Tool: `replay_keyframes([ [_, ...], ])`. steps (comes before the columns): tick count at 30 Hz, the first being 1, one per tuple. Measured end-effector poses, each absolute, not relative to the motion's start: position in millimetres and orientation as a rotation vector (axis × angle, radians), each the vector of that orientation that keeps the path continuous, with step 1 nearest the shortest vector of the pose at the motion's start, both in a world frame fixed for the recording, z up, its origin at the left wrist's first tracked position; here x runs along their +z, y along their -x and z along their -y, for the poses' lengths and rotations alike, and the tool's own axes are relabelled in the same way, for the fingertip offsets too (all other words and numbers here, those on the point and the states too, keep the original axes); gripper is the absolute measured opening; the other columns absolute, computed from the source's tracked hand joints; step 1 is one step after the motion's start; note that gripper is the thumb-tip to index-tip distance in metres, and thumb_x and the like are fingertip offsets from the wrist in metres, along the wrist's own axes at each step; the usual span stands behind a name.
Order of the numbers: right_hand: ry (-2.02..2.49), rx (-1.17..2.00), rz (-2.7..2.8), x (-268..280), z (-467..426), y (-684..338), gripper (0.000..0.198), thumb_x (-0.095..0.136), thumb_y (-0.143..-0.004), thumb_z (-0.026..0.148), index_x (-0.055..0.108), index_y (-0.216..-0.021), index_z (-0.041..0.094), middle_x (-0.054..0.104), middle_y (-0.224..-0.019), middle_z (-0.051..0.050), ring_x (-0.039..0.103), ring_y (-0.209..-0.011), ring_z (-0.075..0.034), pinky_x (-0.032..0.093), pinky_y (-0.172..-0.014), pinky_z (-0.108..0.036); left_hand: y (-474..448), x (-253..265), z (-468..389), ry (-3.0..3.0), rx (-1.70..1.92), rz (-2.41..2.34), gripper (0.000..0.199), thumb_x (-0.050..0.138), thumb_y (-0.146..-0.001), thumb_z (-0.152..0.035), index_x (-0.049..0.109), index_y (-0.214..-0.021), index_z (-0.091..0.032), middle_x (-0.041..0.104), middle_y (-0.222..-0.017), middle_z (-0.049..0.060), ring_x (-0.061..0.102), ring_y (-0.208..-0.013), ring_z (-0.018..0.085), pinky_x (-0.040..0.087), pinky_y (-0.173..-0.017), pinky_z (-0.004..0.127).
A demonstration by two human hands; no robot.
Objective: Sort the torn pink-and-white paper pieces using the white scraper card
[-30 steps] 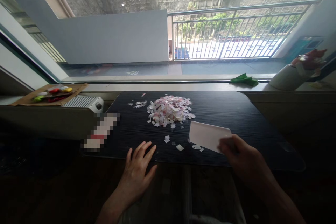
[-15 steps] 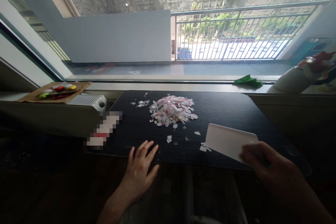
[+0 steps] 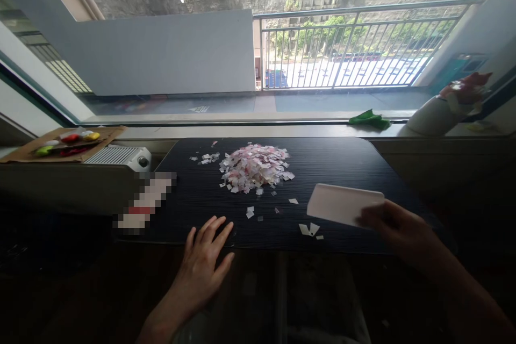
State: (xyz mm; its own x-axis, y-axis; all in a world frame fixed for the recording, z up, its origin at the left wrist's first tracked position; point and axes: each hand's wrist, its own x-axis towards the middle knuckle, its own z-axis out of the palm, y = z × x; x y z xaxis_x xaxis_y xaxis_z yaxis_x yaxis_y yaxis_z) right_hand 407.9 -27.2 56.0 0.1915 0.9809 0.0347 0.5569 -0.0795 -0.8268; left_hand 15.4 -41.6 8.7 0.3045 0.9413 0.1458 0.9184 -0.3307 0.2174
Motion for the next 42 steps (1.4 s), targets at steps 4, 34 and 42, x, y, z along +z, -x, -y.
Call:
replay_keyframes([
  [4, 1.577, 0.786, 1.412, 49.9, -6.4, -388.1, 0.024, 0.064, -0.075, 0.046, 0.064, -0.079, 0.023, 0.072, -0.076, -0.003, 0.069, -0.077, -0.024, 0.053, -0.073, -0.034, -14.7, 9.2, 40.8, -2.458, 0.374, -1.757, 0.048, 0.041, -0.087, -0.026, 0.047, -0.135, -0.027, 0.050, -0.140, 0.008, 0.039, -0.133, 0.028, 0.031, -0.107, 0.058],
  [34, 1.733, 1.167, 1.323, 52.6, 22.2, -411.8, 0.025, 0.071, -0.062, 0.042, 0.066, -0.068, 0.019, 0.072, -0.071, -0.002, 0.067, -0.069, -0.021, 0.053, -0.064, -0.031, -12.3, 4.0, 40.7, -2.513, 0.447, -1.748, 0.046, 0.038, -0.090, -0.031, 0.048, -0.135, -0.026, 0.052, -0.138, 0.009, 0.042, -0.131, 0.029, 0.032, -0.106, 0.059],
  [42, 1.695, 1.248, 1.323, 47.0, 30.0, -415.3, 0.030, 0.071, -0.064, 0.047, 0.067, -0.072, 0.018, 0.072, -0.071, -0.002, 0.067, -0.069, -0.020, 0.052, -0.061, -0.030, -12.0, 3.5, 40.7, -2.496, 0.451, -1.749, 0.047, 0.039, -0.089, -0.030, 0.048, -0.135, -0.027, 0.052, -0.138, 0.009, 0.041, -0.132, 0.029, 0.030, -0.107, 0.058],
])
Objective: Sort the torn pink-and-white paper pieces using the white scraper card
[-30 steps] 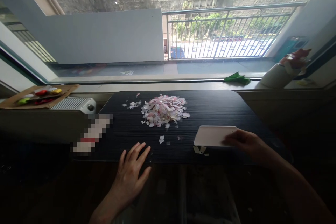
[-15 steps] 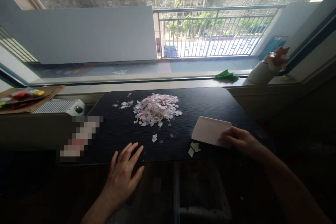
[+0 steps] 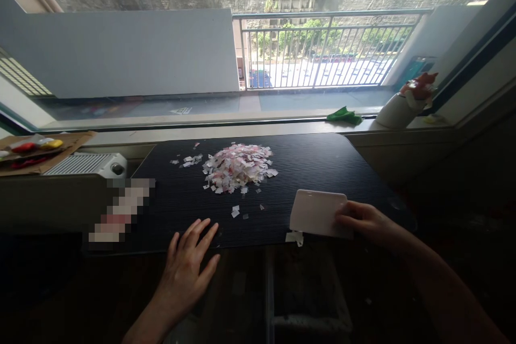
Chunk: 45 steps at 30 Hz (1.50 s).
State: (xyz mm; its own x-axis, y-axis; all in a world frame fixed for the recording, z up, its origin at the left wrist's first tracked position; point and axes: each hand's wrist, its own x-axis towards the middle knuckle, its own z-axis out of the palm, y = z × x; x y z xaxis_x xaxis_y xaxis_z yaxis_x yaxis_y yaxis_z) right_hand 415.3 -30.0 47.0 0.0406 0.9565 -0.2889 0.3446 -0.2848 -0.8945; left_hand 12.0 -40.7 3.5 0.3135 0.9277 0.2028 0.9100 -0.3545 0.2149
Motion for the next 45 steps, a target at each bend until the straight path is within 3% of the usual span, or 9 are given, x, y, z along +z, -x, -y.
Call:
replay_keyframes([
  [10, 1.702, 1.399, 1.282, 56.8, 45.6, -423.0, 0.033, 0.072, -0.066, 0.050, 0.066, -0.076, 0.018, 0.071, -0.075, -0.001, 0.067, -0.071, -0.020, 0.053, -0.062, -0.029, -12.4, 4.2, 40.7, -2.507, 0.445, -1.747, 0.047, 0.038, -0.089, -0.030, 0.047, -0.136, -0.026, 0.051, -0.139, 0.009, 0.040, -0.133, 0.029, 0.031, -0.107, 0.058],
  [16, 1.719, 1.200, 1.270, 52.9, 44.5, -429.5, 0.039, 0.072, -0.064, 0.056, 0.067, -0.073, 0.019, 0.071, -0.074, -0.002, 0.068, -0.072, -0.022, 0.055, -0.068, -0.032, -12.4, 3.8, 40.8, -2.509, 0.449, -1.749, 0.047, 0.040, -0.089, -0.029, 0.048, -0.135, -0.027, 0.051, -0.139, 0.009, 0.040, -0.133, 0.029, 0.031, -0.107, 0.057],
  [22, 1.682, 1.284, 1.318, 52.2, 38.5, -413.9, 0.042, 0.074, -0.061, 0.058, 0.067, -0.073, 0.019, 0.073, -0.075, -0.004, 0.069, -0.074, -0.024, 0.056, -0.069, -0.035, -13.2, 2.5, 41.6, -2.492, 0.460, -1.755, 0.049, 0.042, -0.087, -0.026, 0.047, -0.136, -0.028, 0.051, -0.139, 0.008, 0.039, -0.133, 0.029, 0.029, -0.108, 0.057],
  [26, 1.599, 1.137, 1.301, 50.7, 27.3, -378.2, 0.044, 0.071, -0.063, 0.063, 0.066, -0.075, 0.021, 0.073, -0.077, -0.005, 0.070, -0.078, -0.027, 0.056, -0.076, -0.037, -16.0, 6.4, 43.4, -2.471, 0.411, -1.758, 0.050, 0.043, -0.087, -0.023, 0.045, -0.136, -0.027, 0.049, -0.141, 0.008, 0.038, -0.134, 0.027, 0.029, -0.109, 0.057],
  [31, 1.531, 0.989, 1.324, 42.8, 12.7, -332.3, 0.031, 0.068, -0.071, 0.051, 0.066, -0.080, 0.022, 0.075, -0.081, -0.006, 0.070, -0.082, -0.027, 0.054, -0.080, -0.039, -19.6, 14.0, 44.4, -2.435, 0.344, -1.740, 0.050, 0.042, -0.087, -0.022, 0.044, -0.137, -0.024, 0.046, -0.144, 0.010, 0.036, -0.136, 0.028, 0.028, -0.109, 0.060],
  [37, 1.735, 0.693, 1.351, 32.5, 8.6, -341.9, 0.024, 0.064, -0.072, 0.045, 0.066, -0.078, 0.021, 0.073, -0.076, -0.004, 0.068, -0.075, -0.025, 0.052, -0.072, -0.036, -22.2, 17.4, 45.0, -2.419, 0.365, -1.723, 0.052, 0.044, -0.085, -0.019, 0.044, -0.137, -0.023, 0.045, -0.143, 0.010, 0.035, -0.136, 0.028, 0.026, -0.110, 0.060],
  [45, 1.683, 0.890, 1.465, 23.1, 14.5, -323.3, 0.025, 0.059, -0.072, 0.041, 0.068, -0.077, 0.018, 0.072, -0.074, -0.006, 0.066, -0.070, -0.023, 0.051, -0.064, -0.033, -23.1, 17.5, 46.0, -2.407, 0.390, -1.709, 0.053, 0.045, -0.084, -0.017, 0.043, -0.137, -0.022, 0.044, -0.144, 0.011, 0.034, -0.136, 0.028, 0.025, -0.110, 0.061],
])
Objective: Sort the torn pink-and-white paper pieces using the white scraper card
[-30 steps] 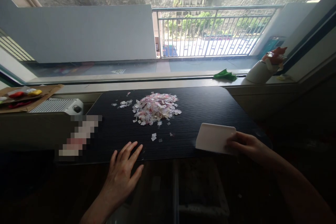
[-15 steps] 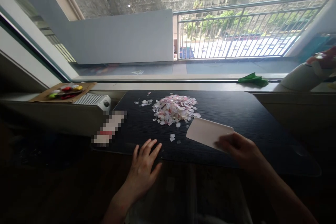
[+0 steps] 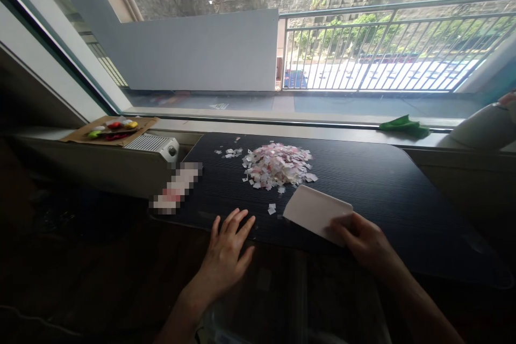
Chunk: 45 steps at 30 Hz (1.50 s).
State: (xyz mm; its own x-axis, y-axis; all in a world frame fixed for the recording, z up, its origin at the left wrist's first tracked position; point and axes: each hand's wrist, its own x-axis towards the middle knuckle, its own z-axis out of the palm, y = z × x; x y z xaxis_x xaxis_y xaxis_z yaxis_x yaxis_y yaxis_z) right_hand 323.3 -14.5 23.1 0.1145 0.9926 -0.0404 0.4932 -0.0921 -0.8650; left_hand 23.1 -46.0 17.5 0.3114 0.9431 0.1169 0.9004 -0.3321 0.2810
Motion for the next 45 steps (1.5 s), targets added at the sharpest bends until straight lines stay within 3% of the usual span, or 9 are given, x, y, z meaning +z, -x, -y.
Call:
replay_keyframes([
  [6, 1.548, 1.140, 1.556, 22.5, 7.7, -318.7, 0.023, 0.061, -0.073, 0.040, 0.068, -0.078, 0.019, 0.072, -0.076, -0.005, 0.066, -0.071, -0.022, 0.051, -0.063, -0.031, -24.2, 17.9, 46.7, -2.407, 0.393, -1.714, 0.054, 0.045, -0.083, -0.014, 0.043, -0.137, -0.022, 0.044, -0.144, 0.010, 0.034, -0.136, 0.028, 0.025, -0.110, 0.061],
  [14, 1.585, 1.000, 1.638, 28.8, -9.1, -309.8, 0.022, 0.059, -0.071, 0.039, 0.066, -0.073, 0.018, 0.070, -0.071, -0.004, 0.062, -0.066, -0.020, 0.048, -0.062, -0.031, -23.6, 15.7, 46.9, -2.407, 0.412, -1.709, 0.055, 0.045, -0.083, -0.014, 0.042, -0.137, -0.023, 0.043, -0.144, 0.010, 0.033, -0.137, 0.028, 0.024, -0.111, 0.060],
  [35, 1.482, 1.337, 1.659, 39.4, 7.0, -306.2, 0.020, 0.060, -0.071, 0.037, 0.063, -0.071, 0.017, 0.065, -0.068, -0.002, 0.061, -0.065, -0.018, 0.048, -0.059, -0.028, -24.8, 19.5, 45.9, -2.368, 0.336, -1.726, 0.054, 0.045, -0.084, -0.016, 0.043, -0.137, -0.024, 0.042, -0.146, 0.010, 0.032, -0.138, 0.029, 0.023, -0.110, 0.063],
  [45, 1.483, 0.955, 1.653, 41.0, -2.3, -287.7, 0.018, 0.062, -0.077, 0.036, 0.068, -0.078, 0.019, 0.070, -0.072, -0.002, 0.062, -0.067, -0.018, 0.050, -0.064, -0.027, -25.2, 22.8, 46.0, -2.353, 0.346, -1.702, 0.054, 0.044, -0.085, -0.014, 0.042, -0.137, -0.024, 0.043, -0.145, 0.010, 0.031, -0.138, 0.028, 0.021, -0.111, 0.063],
])
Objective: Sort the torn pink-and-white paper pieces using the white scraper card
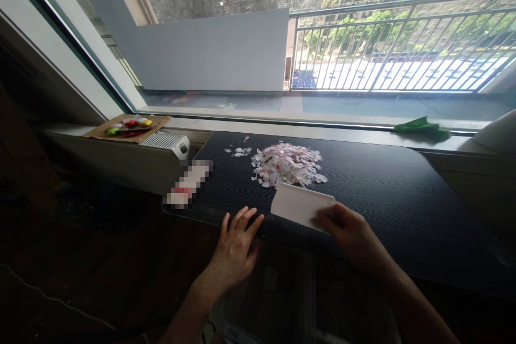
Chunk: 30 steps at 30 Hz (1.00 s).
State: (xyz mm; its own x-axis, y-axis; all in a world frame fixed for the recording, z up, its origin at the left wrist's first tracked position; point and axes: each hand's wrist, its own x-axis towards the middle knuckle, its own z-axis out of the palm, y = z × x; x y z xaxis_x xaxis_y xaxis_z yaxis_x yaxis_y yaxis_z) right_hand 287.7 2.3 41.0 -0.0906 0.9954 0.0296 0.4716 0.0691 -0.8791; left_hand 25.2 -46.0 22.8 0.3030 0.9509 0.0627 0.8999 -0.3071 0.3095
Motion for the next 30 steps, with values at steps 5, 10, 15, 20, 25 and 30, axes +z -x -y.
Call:
replay_keyframes([
  [5, 1.549, 0.927, 1.827, 51.6, 7.7, -295.3, 0.018, 0.061, -0.079, 0.036, 0.067, -0.075, 0.021, 0.070, -0.069, -0.001, 0.060, -0.063, -0.016, 0.047, -0.061, -0.026, -24.3, 19.7, 47.0, -2.375, 0.365, -1.707, 0.055, 0.045, -0.083, -0.013, 0.042, -0.137, -0.025, 0.043, -0.145, 0.010, 0.032, -0.138, 0.028, 0.023, -0.111, 0.062],
  [10, 1.539, 0.995, 1.715, 47.3, 9.2, -305.7, 0.019, 0.062, -0.075, 0.038, 0.067, -0.075, 0.020, 0.069, -0.067, -0.002, 0.060, -0.062, -0.018, 0.048, -0.059, -0.027, -24.9, 18.5, 47.6, -2.380, 0.364, -1.719, 0.056, 0.045, -0.083, -0.013, 0.042, -0.138, -0.024, 0.043, -0.145, 0.010, 0.032, -0.138, 0.028, 0.023, -0.111, 0.062],
  [15, 1.537, 1.082, 1.730, 36.7, 2.1, -301.6, 0.020, 0.058, -0.073, 0.037, 0.066, -0.073, 0.018, 0.069, -0.069, -0.003, 0.062, -0.065, -0.020, 0.048, -0.061, -0.030, -26.6, 22.5, 47.3, -2.357, 0.331, -1.722, 0.057, 0.046, -0.082, -0.012, 0.043, -0.138, -0.023, 0.043, -0.146, 0.010, 0.032, -0.138, 0.028, 0.022, -0.112, 0.061],
  [20, 1.505, 1.195, 1.738, 33.8, 7.1, -301.3, 0.020, 0.059, -0.073, 0.036, 0.066, -0.074, 0.018, 0.068, -0.069, -0.003, 0.062, -0.066, -0.019, 0.049, -0.060, -0.028, -26.2, 22.6, 47.5, -2.342, 0.305, -1.725, 0.056, 0.044, -0.083, -0.012, 0.042, -0.138, -0.023, 0.041, -0.146, 0.010, 0.030, -0.139, 0.028, 0.021, -0.111, 0.063],
  [25, 1.503, 1.279, 1.695, 39.4, 20.4, -310.1, 0.021, 0.061, -0.075, 0.038, 0.065, -0.074, 0.018, 0.068, -0.068, -0.002, 0.063, -0.065, -0.019, 0.049, -0.058, -0.028, -25.6, 22.5, 47.7, -2.362, 0.334, -1.708, 0.058, 0.046, -0.083, -0.014, 0.040, -0.139, -0.023, 0.041, -0.147, 0.010, 0.031, -0.138, 0.028, 0.021, -0.112, 0.062],
  [30, 1.638, 0.956, 1.481, 45.7, 19.8, -318.7, 0.023, 0.064, -0.073, 0.044, 0.067, -0.079, 0.022, 0.074, -0.078, -0.005, 0.068, -0.075, -0.025, 0.052, -0.070, -0.035, -26.3, 21.5, 47.6, -2.371, 0.352, -1.719, 0.058, 0.045, -0.081, -0.011, 0.042, -0.138, -0.023, 0.043, -0.145, 0.010, 0.032, -0.137, 0.028, 0.023, -0.111, 0.061],
])
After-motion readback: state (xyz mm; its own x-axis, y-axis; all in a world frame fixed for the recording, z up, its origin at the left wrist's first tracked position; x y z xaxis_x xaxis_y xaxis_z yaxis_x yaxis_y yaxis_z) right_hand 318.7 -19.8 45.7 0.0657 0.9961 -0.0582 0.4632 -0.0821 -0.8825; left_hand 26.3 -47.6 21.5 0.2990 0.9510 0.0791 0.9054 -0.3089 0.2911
